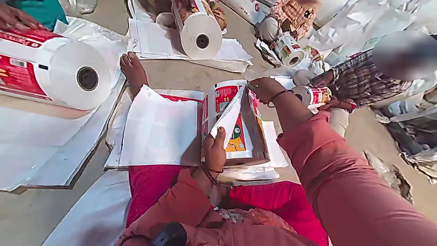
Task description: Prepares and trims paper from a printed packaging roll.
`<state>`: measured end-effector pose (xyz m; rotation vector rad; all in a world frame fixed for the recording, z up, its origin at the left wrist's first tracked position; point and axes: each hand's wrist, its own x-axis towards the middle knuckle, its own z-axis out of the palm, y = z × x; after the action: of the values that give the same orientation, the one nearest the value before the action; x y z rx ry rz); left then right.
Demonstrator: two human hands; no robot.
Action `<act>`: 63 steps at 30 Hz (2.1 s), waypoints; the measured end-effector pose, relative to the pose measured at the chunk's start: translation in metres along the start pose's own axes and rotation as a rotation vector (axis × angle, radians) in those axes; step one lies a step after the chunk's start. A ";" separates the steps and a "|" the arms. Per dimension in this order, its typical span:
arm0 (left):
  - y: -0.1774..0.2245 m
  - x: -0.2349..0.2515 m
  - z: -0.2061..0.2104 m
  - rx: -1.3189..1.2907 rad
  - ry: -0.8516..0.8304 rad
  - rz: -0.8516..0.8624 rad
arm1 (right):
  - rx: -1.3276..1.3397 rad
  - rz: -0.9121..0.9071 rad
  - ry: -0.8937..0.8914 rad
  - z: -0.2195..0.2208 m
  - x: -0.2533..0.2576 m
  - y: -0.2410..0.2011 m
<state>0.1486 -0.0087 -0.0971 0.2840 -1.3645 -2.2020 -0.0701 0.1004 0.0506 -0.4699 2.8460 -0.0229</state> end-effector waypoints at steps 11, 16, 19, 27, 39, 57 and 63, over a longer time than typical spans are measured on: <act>0.003 -0.002 0.002 -0.015 0.018 -0.029 | 0.234 0.135 0.109 -0.027 -0.046 0.027; 0.000 0.004 -0.001 -0.036 0.024 -0.026 | 0.231 0.100 0.073 -0.011 -0.030 0.012; -0.001 0.004 -0.001 -0.034 0.033 -0.059 | 0.227 0.100 0.058 0.003 -0.013 0.010; 0.000 0.003 0.000 -0.057 0.034 -0.064 | 0.267 0.098 0.034 0.008 0.003 0.008; 0.001 0.002 0.000 -0.033 0.032 -0.055 | 0.165 0.069 0.027 0.000 0.002 0.001; 0.006 -0.003 0.000 -0.176 0.041 0.073 | -0.003 0.036 -0.193 -0.032 -0.026 -0.009; 0.004 -0.005 0.000 -0.168 0.067 0.035 | 0.266 0.120 0.055 -0.001 -0.021 0.002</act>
<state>0.1542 -0.0073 -0.0945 0.2671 -1.1321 -2.2406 -0.0520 0.1088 0.0564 -0.2451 2.8603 -0.3925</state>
